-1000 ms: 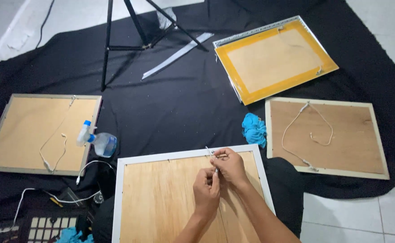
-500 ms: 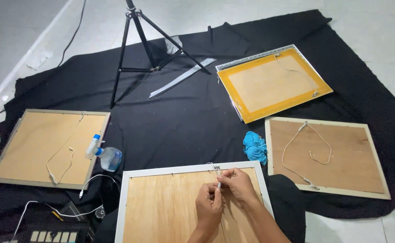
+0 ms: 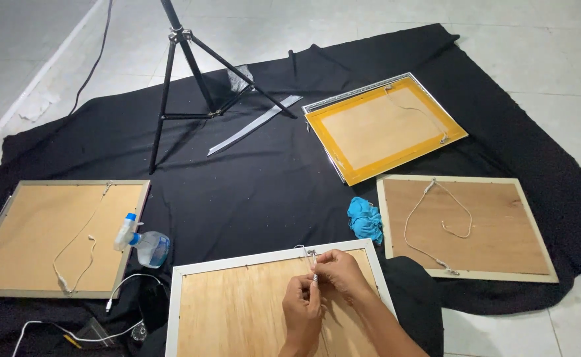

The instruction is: Attaching and tying a hanging wire to the back of a picture frame.

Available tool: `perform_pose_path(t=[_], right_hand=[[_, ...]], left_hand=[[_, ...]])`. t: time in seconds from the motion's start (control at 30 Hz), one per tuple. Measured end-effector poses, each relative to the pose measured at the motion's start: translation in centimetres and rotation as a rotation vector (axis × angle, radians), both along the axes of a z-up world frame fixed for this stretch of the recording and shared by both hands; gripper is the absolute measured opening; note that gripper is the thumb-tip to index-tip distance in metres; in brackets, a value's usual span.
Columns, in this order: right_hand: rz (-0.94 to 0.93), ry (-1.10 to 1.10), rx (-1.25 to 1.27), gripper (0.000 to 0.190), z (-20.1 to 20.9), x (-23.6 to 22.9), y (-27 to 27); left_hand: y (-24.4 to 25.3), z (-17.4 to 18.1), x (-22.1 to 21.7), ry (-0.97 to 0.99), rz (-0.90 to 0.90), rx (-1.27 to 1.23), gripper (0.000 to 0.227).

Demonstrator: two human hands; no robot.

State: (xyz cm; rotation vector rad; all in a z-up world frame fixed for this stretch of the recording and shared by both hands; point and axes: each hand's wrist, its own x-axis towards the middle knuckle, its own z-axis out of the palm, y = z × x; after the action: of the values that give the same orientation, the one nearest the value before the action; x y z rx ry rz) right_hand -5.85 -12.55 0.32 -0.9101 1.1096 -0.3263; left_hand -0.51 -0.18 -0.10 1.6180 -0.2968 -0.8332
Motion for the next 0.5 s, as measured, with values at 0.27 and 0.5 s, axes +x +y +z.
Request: perform_pose_path(t=[0.27,0.5], right_hand=[[0.043,-0.092,0.066,0.014,-1.5,0.5,-0.6],[-0.131,-0.137,0.168,0.021,-0.2,0.5,0.0]], left_hand=[[-0.2,-0.2,0.3,0.140,0.011,-0.037,0.007],[-0.1,0.6,0.4,0.219,0.032,-0.051,0.007]])
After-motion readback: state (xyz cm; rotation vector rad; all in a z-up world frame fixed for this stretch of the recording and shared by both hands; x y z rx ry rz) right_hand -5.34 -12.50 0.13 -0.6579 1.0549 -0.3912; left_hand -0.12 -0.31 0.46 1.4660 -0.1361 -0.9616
